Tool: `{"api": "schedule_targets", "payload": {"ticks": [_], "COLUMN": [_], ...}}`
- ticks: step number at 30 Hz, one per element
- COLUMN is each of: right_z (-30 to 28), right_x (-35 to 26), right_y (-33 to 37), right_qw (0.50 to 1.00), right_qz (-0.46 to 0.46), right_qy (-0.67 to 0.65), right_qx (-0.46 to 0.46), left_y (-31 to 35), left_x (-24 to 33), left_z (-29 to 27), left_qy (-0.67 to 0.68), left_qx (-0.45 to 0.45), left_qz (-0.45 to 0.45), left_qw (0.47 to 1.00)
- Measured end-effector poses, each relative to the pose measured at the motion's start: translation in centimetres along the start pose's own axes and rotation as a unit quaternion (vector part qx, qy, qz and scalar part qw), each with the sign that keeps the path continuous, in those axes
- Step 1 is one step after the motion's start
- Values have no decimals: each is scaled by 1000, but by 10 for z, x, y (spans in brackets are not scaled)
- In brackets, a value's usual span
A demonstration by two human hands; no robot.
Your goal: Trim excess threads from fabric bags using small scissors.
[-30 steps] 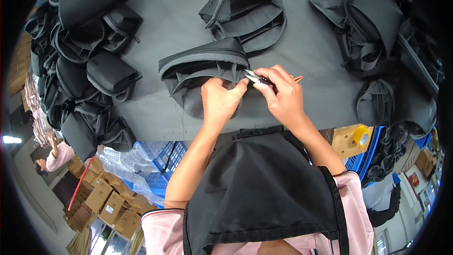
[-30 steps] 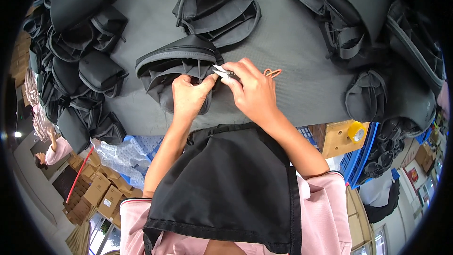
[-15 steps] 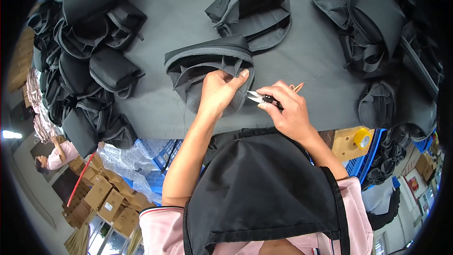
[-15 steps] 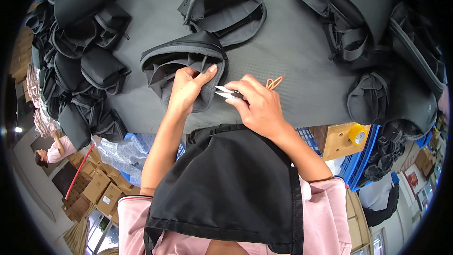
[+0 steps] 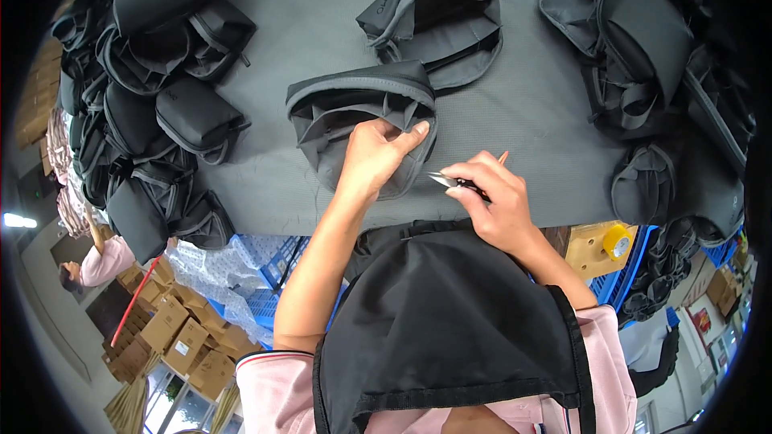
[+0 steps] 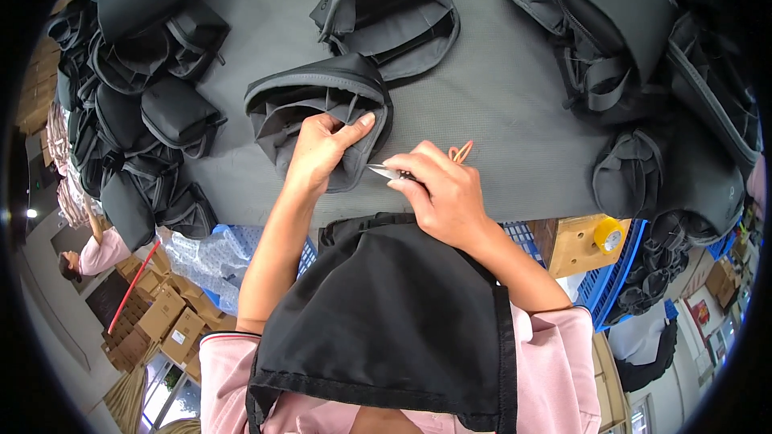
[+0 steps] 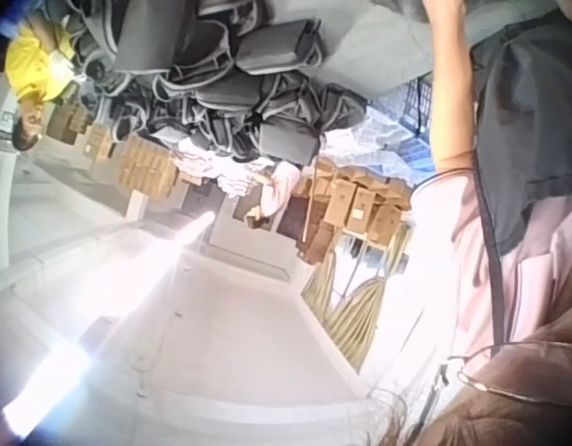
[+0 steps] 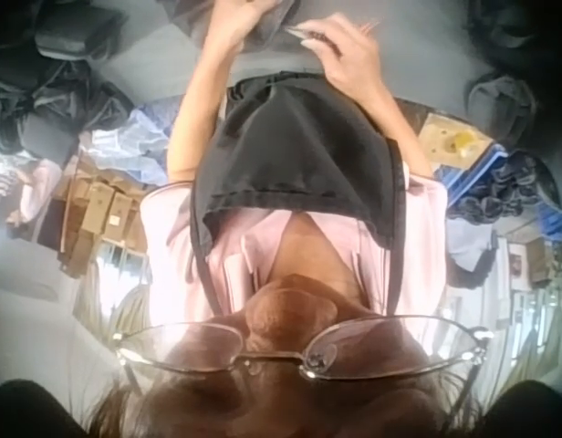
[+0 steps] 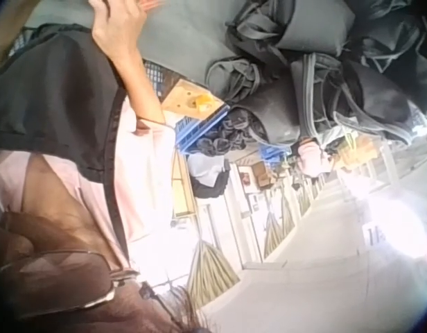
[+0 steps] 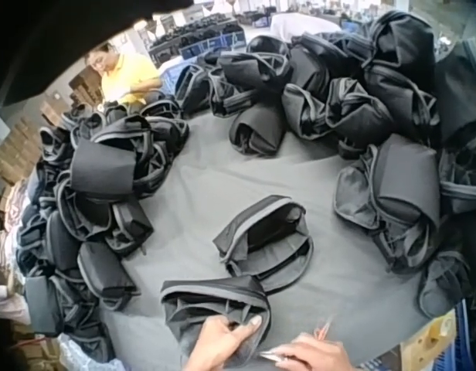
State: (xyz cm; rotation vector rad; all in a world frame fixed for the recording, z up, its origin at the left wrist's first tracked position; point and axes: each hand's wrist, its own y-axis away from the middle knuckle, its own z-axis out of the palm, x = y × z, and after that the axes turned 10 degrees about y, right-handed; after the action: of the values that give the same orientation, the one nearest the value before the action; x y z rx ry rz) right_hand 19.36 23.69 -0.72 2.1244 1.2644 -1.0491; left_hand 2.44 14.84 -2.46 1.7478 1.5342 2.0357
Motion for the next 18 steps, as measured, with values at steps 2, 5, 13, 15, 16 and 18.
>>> {"api": "schedule_targets", "payload": {"ticks": [2,5,13,15,16,18], "right_z": [3,19,48,33,22,12], "right_x": [2,11,22,30,32,40], "right_y": [-1,-29,-42,-49,-53,-62], "right_qw": [988,986,987,987,987,972], "right_qz": [60,-5,0,-18,-50,-89], "right_qy": [-144,-162,-162,-149,-100,-33], "right_qx": [20,23,-11,-51,-115,-214], "left_y": [5,15,61,61,60,56], "left_x": [14,28,-24,-25,-18,-6], "left_z": [-7,-24,-3,-3,-5,-6], "left_qy": [-14,43,-255,-257,-244,-246], "left_qx": [-12,-175,126,124,85,19], "left_qz": [-13,-38,377,408,346,239], "left_qw": [1000,983,881,867,902,939]}}
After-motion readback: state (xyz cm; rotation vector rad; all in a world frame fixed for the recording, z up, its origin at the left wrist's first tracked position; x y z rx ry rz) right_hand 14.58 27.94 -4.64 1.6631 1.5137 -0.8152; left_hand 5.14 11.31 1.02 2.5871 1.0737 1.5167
